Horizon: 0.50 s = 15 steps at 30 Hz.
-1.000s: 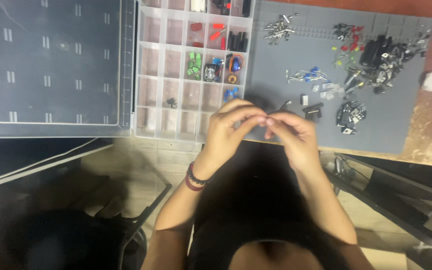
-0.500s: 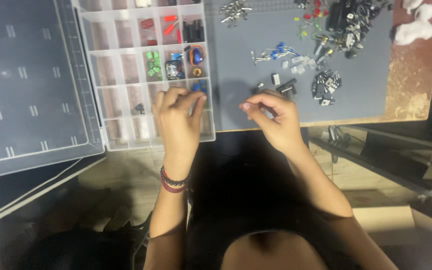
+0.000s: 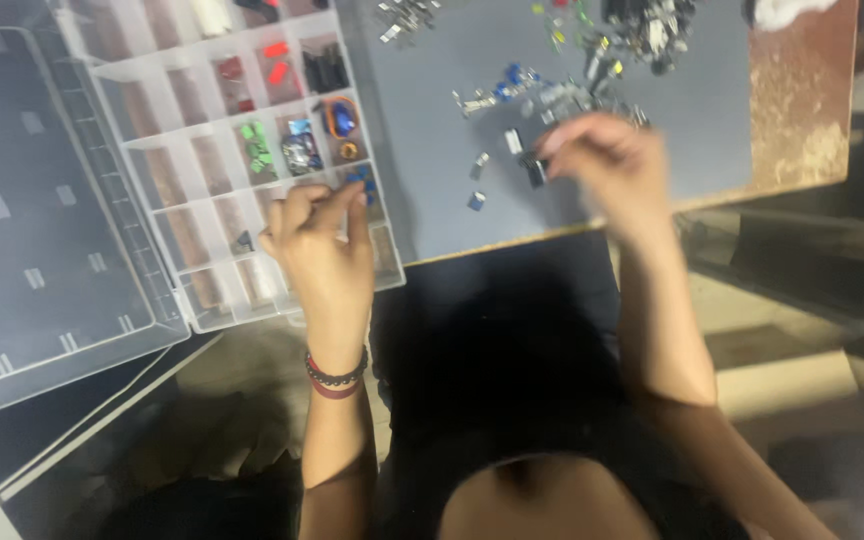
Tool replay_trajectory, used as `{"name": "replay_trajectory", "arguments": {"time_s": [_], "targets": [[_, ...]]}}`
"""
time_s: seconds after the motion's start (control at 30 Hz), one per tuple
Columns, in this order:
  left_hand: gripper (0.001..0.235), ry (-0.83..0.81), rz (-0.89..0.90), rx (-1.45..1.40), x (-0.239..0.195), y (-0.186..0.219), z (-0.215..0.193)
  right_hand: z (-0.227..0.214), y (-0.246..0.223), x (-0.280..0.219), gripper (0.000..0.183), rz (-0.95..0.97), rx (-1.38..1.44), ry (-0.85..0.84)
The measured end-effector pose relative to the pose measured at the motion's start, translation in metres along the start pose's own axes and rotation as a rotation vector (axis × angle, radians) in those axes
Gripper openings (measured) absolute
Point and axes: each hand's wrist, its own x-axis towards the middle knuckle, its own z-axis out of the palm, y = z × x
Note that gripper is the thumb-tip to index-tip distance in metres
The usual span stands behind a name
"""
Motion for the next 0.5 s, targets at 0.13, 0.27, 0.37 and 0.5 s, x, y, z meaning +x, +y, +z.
{"name": "replay_trajectory", "arguments": {"time_s": [0.13,0.27,0.37,0.5], "targets": [[0.015,0.006,0.046,-0.057,0.001,0.004,0.006,-0.035,0.019,0.01,0.008,0.095,0.097,0.188],[0.013,-0.009,0.168,-0.207,0.01,0.024,0.02,-0.043,0.027,0.008,0.007,0.106,0.041,0.23],[0.014,-0.1,0.219,-0.222,0.016,0.041,0.041,-0.045,0.038,0.004,0.007,0.088,0.0,0.206],[0.023,-0.303,0.25,-0.273,0.021,0.068,0.074,-0.049,0.046,-0.001,0.007,0.063,-0.028,0.231]]}}
